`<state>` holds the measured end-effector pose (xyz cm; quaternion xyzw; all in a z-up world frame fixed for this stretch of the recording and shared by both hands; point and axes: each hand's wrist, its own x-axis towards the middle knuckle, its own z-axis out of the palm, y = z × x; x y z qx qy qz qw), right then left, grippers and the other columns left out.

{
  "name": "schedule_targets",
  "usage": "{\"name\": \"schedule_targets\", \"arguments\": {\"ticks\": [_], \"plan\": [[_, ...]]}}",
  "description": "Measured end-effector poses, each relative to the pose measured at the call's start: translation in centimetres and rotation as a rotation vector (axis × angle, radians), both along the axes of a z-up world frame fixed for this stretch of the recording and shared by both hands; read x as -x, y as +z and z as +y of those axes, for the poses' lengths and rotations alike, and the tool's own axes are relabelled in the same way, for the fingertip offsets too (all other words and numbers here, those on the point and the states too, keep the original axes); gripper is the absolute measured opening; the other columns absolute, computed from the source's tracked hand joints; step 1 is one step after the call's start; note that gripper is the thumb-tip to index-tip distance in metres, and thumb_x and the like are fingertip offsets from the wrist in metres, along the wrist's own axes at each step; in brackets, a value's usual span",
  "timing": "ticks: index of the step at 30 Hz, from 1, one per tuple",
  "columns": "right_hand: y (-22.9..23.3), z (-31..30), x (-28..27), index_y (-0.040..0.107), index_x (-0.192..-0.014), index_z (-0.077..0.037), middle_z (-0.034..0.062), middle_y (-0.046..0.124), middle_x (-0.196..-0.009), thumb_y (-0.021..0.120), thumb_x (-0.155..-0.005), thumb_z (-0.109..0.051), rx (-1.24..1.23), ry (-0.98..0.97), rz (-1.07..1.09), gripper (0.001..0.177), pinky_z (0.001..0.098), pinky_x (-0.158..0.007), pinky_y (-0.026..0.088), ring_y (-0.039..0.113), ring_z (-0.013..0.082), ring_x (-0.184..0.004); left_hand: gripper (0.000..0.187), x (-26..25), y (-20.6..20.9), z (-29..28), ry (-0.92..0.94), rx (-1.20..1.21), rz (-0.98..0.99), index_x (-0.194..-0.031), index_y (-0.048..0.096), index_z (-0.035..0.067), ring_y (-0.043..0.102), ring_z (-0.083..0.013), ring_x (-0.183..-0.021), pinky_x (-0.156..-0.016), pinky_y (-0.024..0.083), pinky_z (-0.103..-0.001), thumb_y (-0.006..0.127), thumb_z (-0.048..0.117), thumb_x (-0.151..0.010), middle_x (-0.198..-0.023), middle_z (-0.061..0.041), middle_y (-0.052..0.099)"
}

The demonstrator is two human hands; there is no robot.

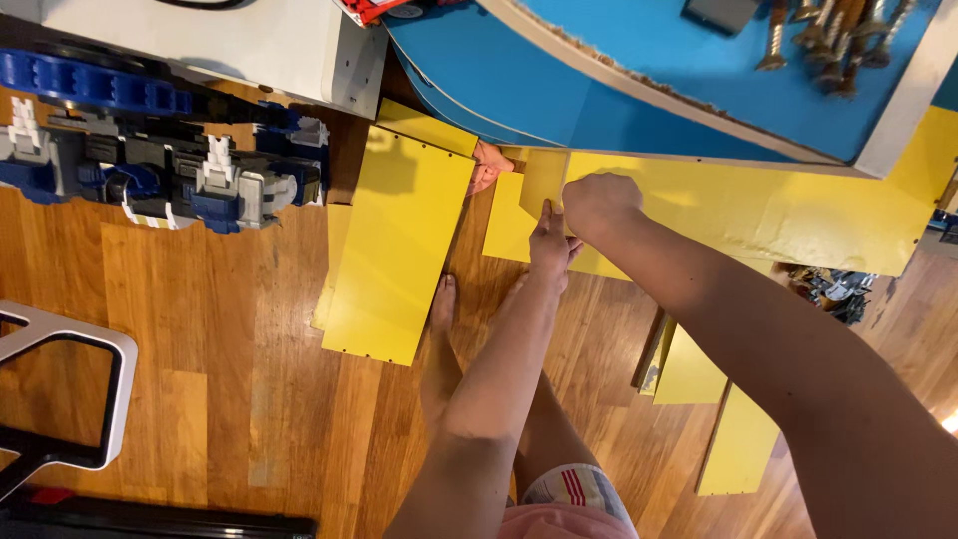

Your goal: The person assembles a yellow and blue wooden shelving unit by inserting screws into pre-drilled holes and tightening them with a screwdriver. They work on multiple panels laid out on the floor, securing joints between the pieces.

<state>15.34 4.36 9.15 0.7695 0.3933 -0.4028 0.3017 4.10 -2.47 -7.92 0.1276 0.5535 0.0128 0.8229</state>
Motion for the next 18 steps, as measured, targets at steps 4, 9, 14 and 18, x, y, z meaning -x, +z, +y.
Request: {"name": "schedule_targets", "arguments": {"ticks": [4,9,14,18], "plan": [[0.3,0.0,0.0,0.079,-0.104,-0.011,0.0112,0.075,-0.107,0.069,-0.091,-0.022,0.011,0.068,0.019,0.019,0.0422,-0.077,0.062,0.073,0.029,-0.103,0.064,0.0,0.1,-0.1,0.026,0.009,-0.022,-0.163,0.028,0.027,0.064,-0.0097,-0.076,-0.074,0.054,-0.027,0.05,0.042,-0.104,-0.106,0.004,0.067],[0.5,0.3,0.6,0.081,-0.098,-0.009,0.0095,0.078,-0.101,0.071,-0.09,-0.023,0.036,0.189,0.029,0.018,0.0396,-0.072,0.062,0.076,0.0261,-0.098,0.062,-0.1,-0.2,-0.5,0.123,-0.011,-0.07,-0.164,0.031,0.025,0.052,-0.0067,-0.062,-0.063,0.05,-0.025,0.051,0.035,-0.105,-0.087,0.004,0.06],[-0.9,-0.4,0.8,0.08,-0.099,-0.014,0.0039,0.077,-0.103,0.075,-0.086,-0.023,0.059,0.362,0.039,0.016,0.0372,-0.071,0.061,0.075,0.0245,-0.099,0.061,0.1,-0.3,-0.5,0.109,0.025,-0.048,-0.163,0.03,0.027,0.048,-0.0049,-0.058,-0.061,0.051,-0.022,0.048,0.034,-0.106,-0.078,0.006,0.056],[-4.0,-1.3,1.0,0.08,-0.102,-0.014,0.0022,0.078,-0.104,0.075,-0.086,-0.022,0.107,0.377,0.037,0.018,0.0383,-0.072,0.06,0.075,0.0239,-0.099,0.063,-0.1,-0.6,-0.6,0.055,-0.047,-0.007,-0.162,0.035,0.026,0.048,-0.0052,-0.059,-0.057,0.043,-0.024,0.059,0.029,-0.104,-0.075,0.007,0.055]]}}
